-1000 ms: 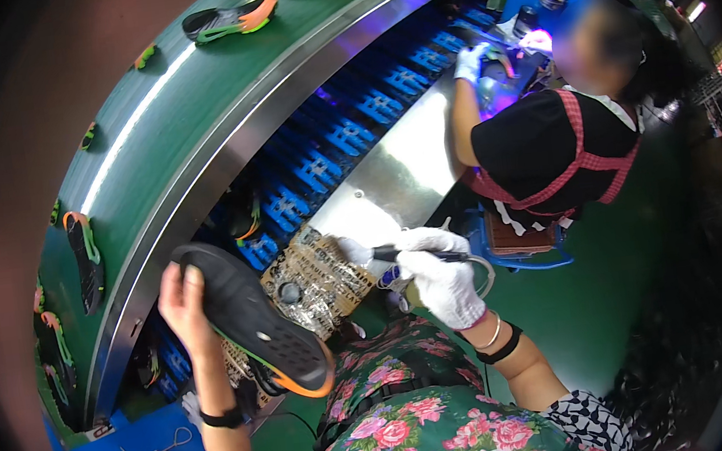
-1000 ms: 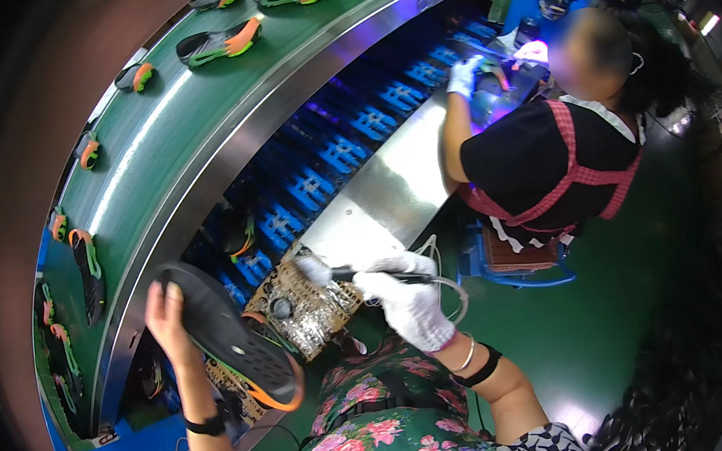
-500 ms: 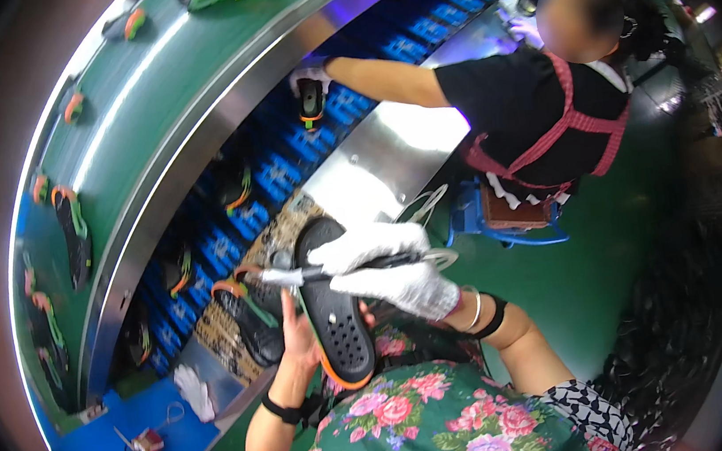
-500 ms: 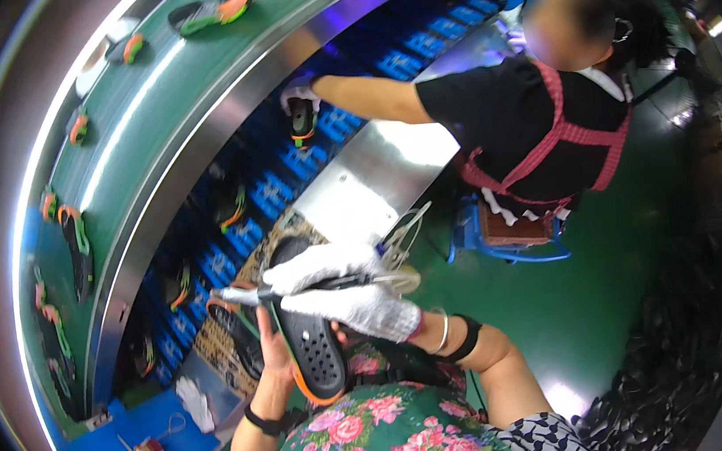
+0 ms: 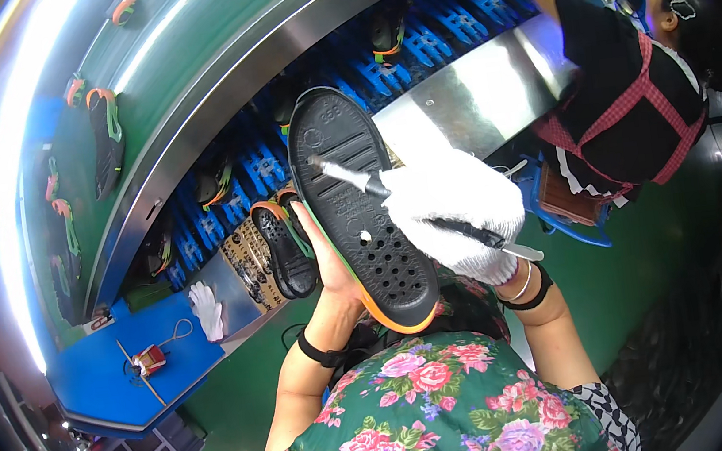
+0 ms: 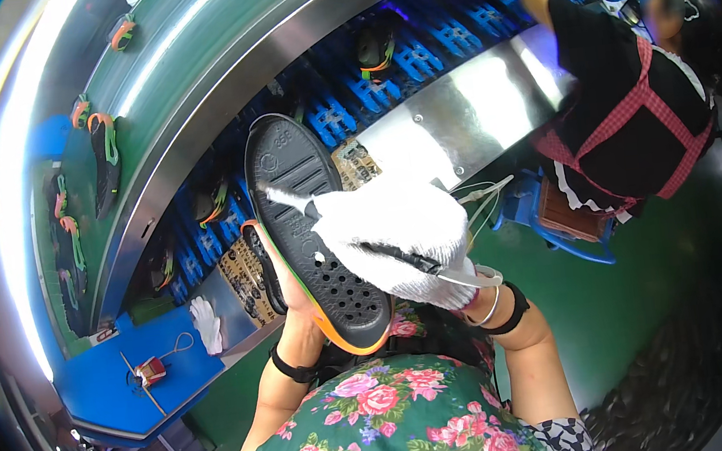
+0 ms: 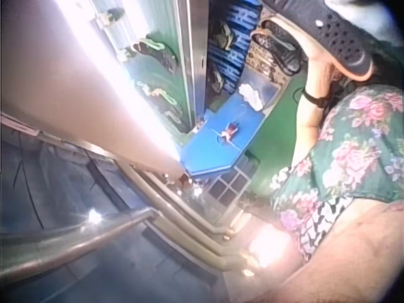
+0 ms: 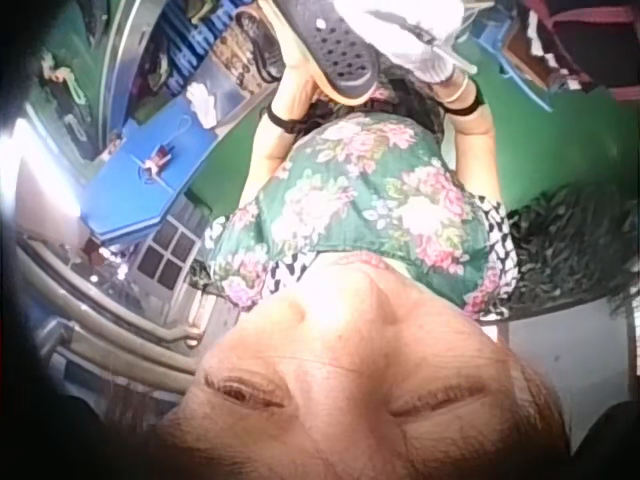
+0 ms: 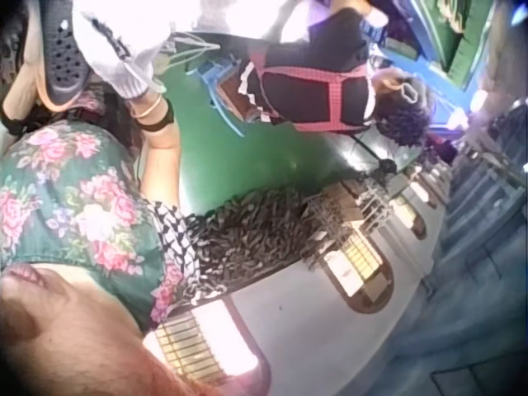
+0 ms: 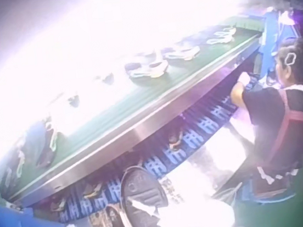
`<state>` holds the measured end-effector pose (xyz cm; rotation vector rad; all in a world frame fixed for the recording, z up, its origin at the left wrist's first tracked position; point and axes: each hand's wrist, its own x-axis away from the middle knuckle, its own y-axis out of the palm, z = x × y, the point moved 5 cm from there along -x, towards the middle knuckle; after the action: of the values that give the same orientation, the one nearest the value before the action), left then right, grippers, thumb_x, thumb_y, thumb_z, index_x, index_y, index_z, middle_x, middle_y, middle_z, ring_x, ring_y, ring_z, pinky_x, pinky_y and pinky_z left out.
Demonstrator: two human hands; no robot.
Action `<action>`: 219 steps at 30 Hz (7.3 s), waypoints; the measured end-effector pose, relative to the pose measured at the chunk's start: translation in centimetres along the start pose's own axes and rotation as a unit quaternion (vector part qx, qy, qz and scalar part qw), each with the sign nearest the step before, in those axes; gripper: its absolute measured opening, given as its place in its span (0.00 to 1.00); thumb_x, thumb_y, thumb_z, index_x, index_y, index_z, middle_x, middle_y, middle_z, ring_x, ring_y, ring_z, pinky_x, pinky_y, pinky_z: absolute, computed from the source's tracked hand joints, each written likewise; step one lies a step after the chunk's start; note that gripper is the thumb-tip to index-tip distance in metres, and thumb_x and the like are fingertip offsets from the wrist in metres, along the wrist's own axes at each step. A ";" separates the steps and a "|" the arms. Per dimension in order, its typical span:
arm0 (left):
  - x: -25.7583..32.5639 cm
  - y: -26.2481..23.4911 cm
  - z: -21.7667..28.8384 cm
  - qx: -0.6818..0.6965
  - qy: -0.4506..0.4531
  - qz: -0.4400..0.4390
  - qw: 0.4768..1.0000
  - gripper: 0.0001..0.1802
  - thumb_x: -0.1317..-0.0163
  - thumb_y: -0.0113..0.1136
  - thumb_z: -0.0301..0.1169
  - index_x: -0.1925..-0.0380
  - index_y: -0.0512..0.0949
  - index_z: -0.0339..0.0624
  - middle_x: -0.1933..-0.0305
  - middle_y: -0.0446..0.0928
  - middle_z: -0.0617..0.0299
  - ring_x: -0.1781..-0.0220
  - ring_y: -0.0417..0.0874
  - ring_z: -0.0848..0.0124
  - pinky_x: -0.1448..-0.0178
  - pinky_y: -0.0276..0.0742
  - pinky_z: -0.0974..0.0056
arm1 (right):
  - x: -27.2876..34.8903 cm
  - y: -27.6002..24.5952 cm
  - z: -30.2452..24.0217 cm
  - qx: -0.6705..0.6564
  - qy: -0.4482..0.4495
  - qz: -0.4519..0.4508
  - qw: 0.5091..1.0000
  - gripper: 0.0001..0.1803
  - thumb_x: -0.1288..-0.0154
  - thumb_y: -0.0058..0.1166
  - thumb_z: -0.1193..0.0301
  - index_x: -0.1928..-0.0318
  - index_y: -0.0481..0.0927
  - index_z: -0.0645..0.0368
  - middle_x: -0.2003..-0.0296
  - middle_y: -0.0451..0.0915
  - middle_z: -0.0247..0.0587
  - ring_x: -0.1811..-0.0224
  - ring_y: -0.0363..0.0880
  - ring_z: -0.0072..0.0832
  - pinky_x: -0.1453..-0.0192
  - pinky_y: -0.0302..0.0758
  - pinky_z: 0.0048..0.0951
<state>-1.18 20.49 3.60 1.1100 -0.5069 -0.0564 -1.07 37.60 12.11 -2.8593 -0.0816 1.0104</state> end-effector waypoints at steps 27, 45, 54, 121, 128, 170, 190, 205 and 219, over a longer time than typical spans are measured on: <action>-2.3 -9.8 -0.5 0.030 -0.003 -0.200 0.979 0.51 0.32 0.35 0.74 0.27 0.62 0.41 0.29 0.70 0.52 0.29 0.73 0.55 0.25 0.68 0.50 | 1.3 3.8 2.5 -0.176 0.130 0.027 0.975 0.13 0.40 0.62 0.79 0.54 0.88 0.62 0.55 0.88 0.46 0.56 0.87 0.34 0.52 0.82 0.34; -2.0 -7.2 -0.5 -0.025 -0.053 -0.145 0.988 0.54 0.36 0.33 0.78 0.31 0.66 0.41 0.34 0.74 0.54 0.35 0.77 0.59 0.29 0.72 0.51 | -1.1 3.2 -0.6 0.018 -0.065 -0.071 0.995 0.17 0.45 0.65 0.76 0.53 0.89 0.57 0.52 0.87 0.47 0.55 0.87 0.40 0.52 0.82 0.37; -3.5 -8.8 0.0 -0.106 -0.034 -0.112 0.987 0.63 0.45 0.35 0.85 0.30 0.66 0.38 0.35 0.75 0.50 0.36 0.78 0.56 0.30 0.73 0.50 | -0.6 3.6 -0.1 0.027 -0.095 -0.066 0.993 0.19 0.45 0.67 0.76 0.51 0.88 0.58 0.52 0.87 0.47 0.58 0.87 0.38 0.55 0.84 0.35; -6.1 1.7 3.4 -0.114 0.086 -0.235 0.961 0.49 0.42 0.63 0.69 0.47 0.72 0.28 0.56 0.78 0.51 0.50 0.80 0.61 0.37 0.74 0.53 | 2.4 -0.1 2.8 -0.090 0.159 -0.014 0.983 0.10 0.51 0.71 0.81 0.65 0.89 0.61 0.62 0.89 0.45 0.65 0.87 0.35 0.58 0.80 0.33; -6.4 1.7 3.5 -0.142 0.097 -0.251 0.953 0.47 0.42 0.65 0.66 0.47 0.72 0.25 0.57 0.79 0.49 0.51 0.82 0.59 0.40 0.77 0.53 | 2.9 -0.4 3.3 -0.131 0.170 -0.037 0.976 0.11 0.48 0.71 0.80 0.62 0.89 0.60 0.60 0.89 0.43 0.62 0.87 0.34 0.56 0.82 0.31; -6.7 3.0 3.6 -0.201 0.106 -0.245 0.943 0.47 0.41 0.60 0.68 0.51 0.75 0.26 0.57 0.78 0.48 0.52 0.81 0.56 0.49 0.80 0.58 | 4.0 -1.8 2.0 -0.029 0.119 -0.051 0.991 0.08 0.52 0.72 0.81 0.69 0.89 0.58 0.62 0.90 0.46 0.64 0.87 0.35 0.58 0.81 0.32; -7.3 2.2 3.7 -0.215 0.143 -0.231 0.938 0.62 0.50 0.48 0.85 0.51 0.73 0.24 0.61 0.78 0.49 0.53 0.80 0.58 0.38 0.74 0.55 | 4.4 -0.9 -0.3 0.049 0.048 -0.074 0.995 0.16 0.48 0.71 0.77 0.56 0.90 0.49 0.56 0.89 0.37 0.57 0.88 0.32 0.51 0.83 0.32; -7.3 2.9 3.8 -0.173 0.156 -0.279 0.932 0.48 0.39 0.59 0.69 0.49 0.73 0.27 0.54 0.80 0.49 0.48 0.81 0.58 0.35 0.75 0.53 | 4.9 -0.3 -0.8 0.058 0.037 -0.092 0.993 0.16 0.46 0.69 0.76 0.55 0.90 0.48 0.54 0.89 0.37 0.55 0.88 0.31 0.52 0.83 0.32; -6.9 2.2 4.9 -0.162 0.194 -0.302 0.919 0.35 0.33 0.58 0.57 0.54 0.76 0.27 0.57 0.81 0.45 0.55 0.83 0.56 0.46 0.77 0.53 | 4.9 -0.9 -1.2 0.092 0.021 -0.099 0.991 0.14 0.45 0.70 0.74 0.56 0.90 0.49 0.55 0.89 0.37 0.58 0.87 0.32 0.53 0.83 0.33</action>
<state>-9.75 19.40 4.65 0.8838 0.2132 -0.4360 3.50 38.86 10.08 -2.6425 -0.2499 0.8696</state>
